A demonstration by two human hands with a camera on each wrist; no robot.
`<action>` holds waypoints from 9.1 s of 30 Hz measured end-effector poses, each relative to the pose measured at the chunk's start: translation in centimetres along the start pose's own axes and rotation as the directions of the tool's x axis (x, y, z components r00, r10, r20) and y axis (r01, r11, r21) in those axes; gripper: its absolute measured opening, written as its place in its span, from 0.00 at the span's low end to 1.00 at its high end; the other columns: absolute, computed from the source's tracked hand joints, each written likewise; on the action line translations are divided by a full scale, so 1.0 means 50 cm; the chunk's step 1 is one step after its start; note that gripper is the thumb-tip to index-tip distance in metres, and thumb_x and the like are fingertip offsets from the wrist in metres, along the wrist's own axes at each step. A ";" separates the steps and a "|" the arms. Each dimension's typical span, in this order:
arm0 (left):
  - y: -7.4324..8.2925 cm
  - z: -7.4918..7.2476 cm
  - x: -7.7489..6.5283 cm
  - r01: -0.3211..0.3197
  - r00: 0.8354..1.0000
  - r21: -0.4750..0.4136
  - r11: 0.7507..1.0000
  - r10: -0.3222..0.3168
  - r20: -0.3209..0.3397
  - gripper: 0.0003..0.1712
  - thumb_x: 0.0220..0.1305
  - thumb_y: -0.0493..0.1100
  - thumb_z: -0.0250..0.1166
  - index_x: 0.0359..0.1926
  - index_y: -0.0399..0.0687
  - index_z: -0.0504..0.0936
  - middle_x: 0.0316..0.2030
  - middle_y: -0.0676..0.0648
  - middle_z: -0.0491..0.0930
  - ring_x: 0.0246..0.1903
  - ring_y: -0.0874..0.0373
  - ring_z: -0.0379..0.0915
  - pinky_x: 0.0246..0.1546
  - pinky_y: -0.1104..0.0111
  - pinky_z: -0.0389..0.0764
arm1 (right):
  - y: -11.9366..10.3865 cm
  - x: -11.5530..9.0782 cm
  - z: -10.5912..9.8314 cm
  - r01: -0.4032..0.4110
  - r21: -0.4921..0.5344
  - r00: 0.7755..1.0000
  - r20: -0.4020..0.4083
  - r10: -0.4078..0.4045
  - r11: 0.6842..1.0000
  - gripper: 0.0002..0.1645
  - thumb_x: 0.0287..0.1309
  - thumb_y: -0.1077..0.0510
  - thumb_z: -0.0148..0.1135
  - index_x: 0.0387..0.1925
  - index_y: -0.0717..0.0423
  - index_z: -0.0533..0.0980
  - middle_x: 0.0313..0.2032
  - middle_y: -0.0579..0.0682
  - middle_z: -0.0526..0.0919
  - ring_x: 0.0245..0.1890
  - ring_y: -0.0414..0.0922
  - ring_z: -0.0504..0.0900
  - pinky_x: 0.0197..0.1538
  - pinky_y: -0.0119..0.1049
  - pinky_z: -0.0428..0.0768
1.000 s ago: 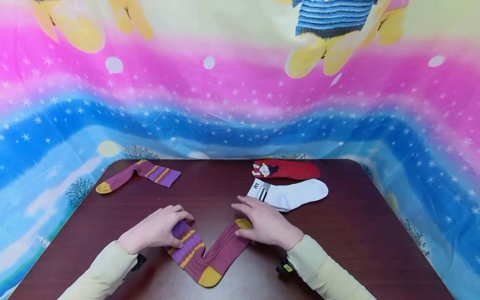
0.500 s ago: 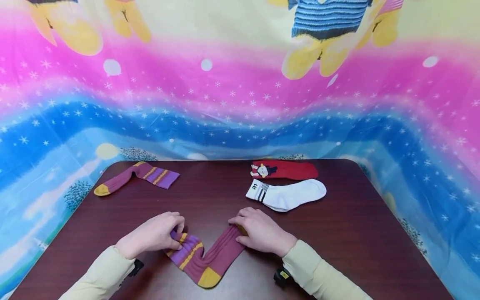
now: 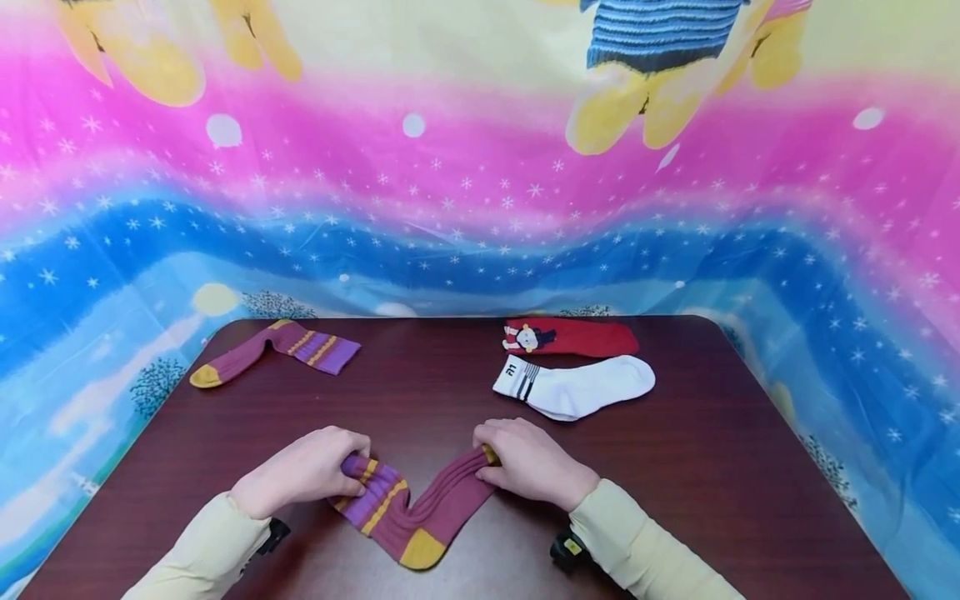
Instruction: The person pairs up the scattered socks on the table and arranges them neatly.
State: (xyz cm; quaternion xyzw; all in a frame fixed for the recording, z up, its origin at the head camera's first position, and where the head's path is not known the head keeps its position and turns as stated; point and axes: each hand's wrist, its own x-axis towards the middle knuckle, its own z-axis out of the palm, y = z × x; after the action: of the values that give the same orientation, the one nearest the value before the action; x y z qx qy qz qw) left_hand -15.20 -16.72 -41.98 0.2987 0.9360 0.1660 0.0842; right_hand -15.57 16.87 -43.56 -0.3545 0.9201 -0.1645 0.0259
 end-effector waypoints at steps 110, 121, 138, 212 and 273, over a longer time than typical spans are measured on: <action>0.128 -0.032 0.195 -0.310 0.941 -0.161 0.937 0.278 -0.194 0.11 0.59 0.33 0.65 0.30 0.56 0.79 0.23 0.57 0.73 0.26 0.62 0.65 0.32 0.68 0.70 | 0.198 -0.244 -0.260 -0.432 0.314 0.698 -0.477 0.534 0.845 0.18 0.76 0.63 0.44 0.37 0.56 0.81 0.31 0.56 0.77 0.32 0.48 0.68 0.31 0.35 0.68; 0.157 -0.018 0.212 -0.312 0.948 -0.214 0.926 0.287 -0.142 0.07 0.67 0.38 0.66 0.45 0.51 0.82 0.35 0.57 0.81 0.34 0.60 0.75 0.39 0.72 0.75 | 0.220 -0.286 -0.272 -0.490 0.364 0.654 -0.448 0.610 0.792 0.20 0.78 0.55 0.42 0.41 0.56 0.81 0.34 0.50 0.78 0.33 0.45 0.69 0.32 0.36 0.67; 0.176 -0.001 0.221 -0.289 0.957 -0.243 0.926 0.271 -0.106 0.20 0.71 0.45 0.67 0.60 0.50 0.73 0.42 0.53 0.83 0.36 0.65 0.75 0.43 0.72 0.75 | 0.248 -0.315 -0.261 -0.508 0.327 0.694 -0.392 0.604 0.797 0.17 0.78 0.54 0.44 0.49 0.58 0.78 0.28 0.53 0.78 0.25 0.45 0.72 0.26 0.37 0.68; 0.201 0.059 0.237 -0.209 0.978 0.168 0.963 0.201 0.062 0.27 0.58 0.46 0.77 0.60 0.57 0.84 0.54 0.54 0.79 0.55 0.57 0.73 0.56 0.67 0.73 | 0.353 -0.320 -0.142 -0.571 0.183 0.789 -0.147 0.597 0.800 0.14 0.66 0.59 0.65 0.49 0.63 0.84 0.43 0.63 0.83 0.34 0.50 0.74 0.34 0.40 0.72; 0.036 -0.062 0.250 0.214 0.916 0.230 0.949 -0.114 -0.384 0.61 0.53 0.91 0.35 0.82 0.70 0.44 0.81 0.50 0.38 0.78 0.45 0.29 0.68 0.40 0.21 | 0.182 0.004 -0.197 -0.528 -0.128 0.818 -0.343 0.462 0.840 0.63 0.53 0.13 0.47 0.82 0.34 0.44 0.80 0.59 0.37 0.76 0.67 0.31 0.67 0.74 0.42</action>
State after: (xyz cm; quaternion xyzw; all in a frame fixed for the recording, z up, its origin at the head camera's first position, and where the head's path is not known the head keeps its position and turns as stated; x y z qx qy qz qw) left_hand -25.14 -8.82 -39.15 0.1908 0.9708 0.0834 -0.1189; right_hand -23.20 25.88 -37.18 -0.0733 0.9860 -0.1020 -0.1101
